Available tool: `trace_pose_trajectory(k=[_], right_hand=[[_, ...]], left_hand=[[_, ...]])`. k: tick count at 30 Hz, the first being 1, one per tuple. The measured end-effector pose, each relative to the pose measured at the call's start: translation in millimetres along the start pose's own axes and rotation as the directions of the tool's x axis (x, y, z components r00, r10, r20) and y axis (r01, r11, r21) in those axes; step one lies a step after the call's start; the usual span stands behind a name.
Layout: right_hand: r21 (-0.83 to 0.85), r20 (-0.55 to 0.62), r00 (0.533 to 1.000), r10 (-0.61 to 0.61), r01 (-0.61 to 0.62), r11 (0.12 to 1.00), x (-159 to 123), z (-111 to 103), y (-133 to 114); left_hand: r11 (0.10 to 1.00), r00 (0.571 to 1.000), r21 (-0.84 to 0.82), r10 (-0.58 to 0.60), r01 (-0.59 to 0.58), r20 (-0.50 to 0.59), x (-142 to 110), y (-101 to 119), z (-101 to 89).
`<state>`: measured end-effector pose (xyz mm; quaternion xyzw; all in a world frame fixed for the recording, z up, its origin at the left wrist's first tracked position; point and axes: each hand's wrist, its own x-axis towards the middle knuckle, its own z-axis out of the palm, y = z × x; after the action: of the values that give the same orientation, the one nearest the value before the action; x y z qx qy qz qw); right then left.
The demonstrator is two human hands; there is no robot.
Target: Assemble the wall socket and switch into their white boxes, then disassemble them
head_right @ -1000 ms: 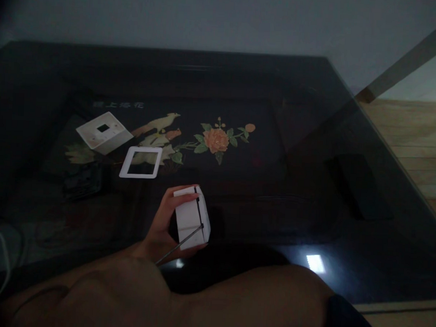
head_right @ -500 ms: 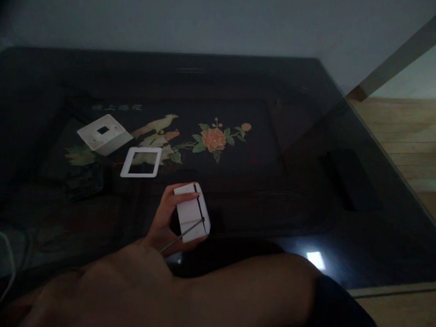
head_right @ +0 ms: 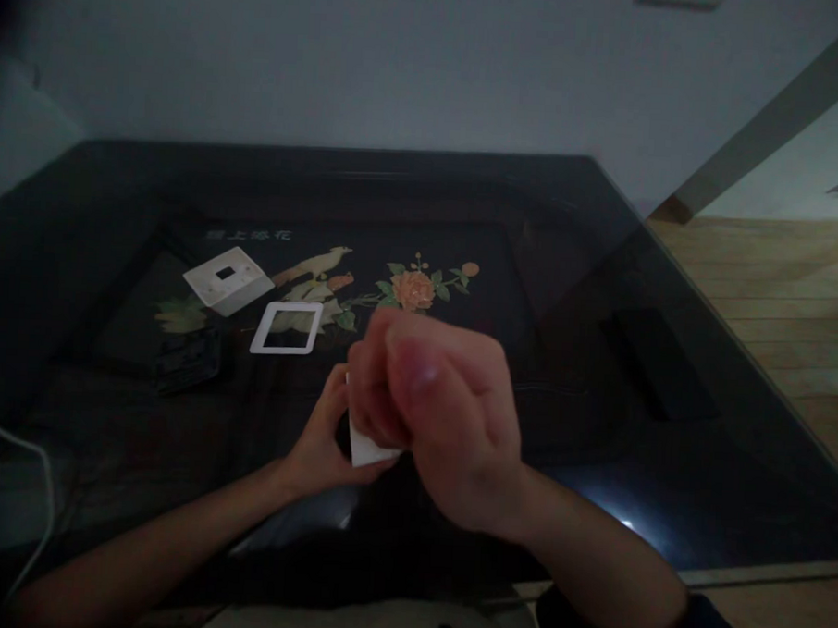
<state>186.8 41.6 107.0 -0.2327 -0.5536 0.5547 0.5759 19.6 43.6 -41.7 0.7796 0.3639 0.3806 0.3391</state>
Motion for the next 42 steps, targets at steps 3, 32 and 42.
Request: trace_pose_trajectory(k=[3, 32, 42], right_hand=[[0.061, 0.072, 0.996, 0.058, -0.062, 0.996, 6.1, -6.5, 4.1], [-0.022, 0.075, 0.994, 0.079, -0.077, 0.997, 15.3, -8.3, 23.8], [-0.601, -0.195, 0.978, -0.080, -0.055, 0.797, -21.9, -77.1, -2.7]], left_hand=[[0.999, 1.000, -0.037, 0.025, -0.025, -0.005, 2.0, 2.0, -2.2], [0.999, 0.998, -0.015, 0.047, -0.048, -0.029, 3.0, -0.5, -4.9], [0.998, 0.997, -0.031, 0.046, -0.047, -0.057, 5.3, -3.2, -9.7]])
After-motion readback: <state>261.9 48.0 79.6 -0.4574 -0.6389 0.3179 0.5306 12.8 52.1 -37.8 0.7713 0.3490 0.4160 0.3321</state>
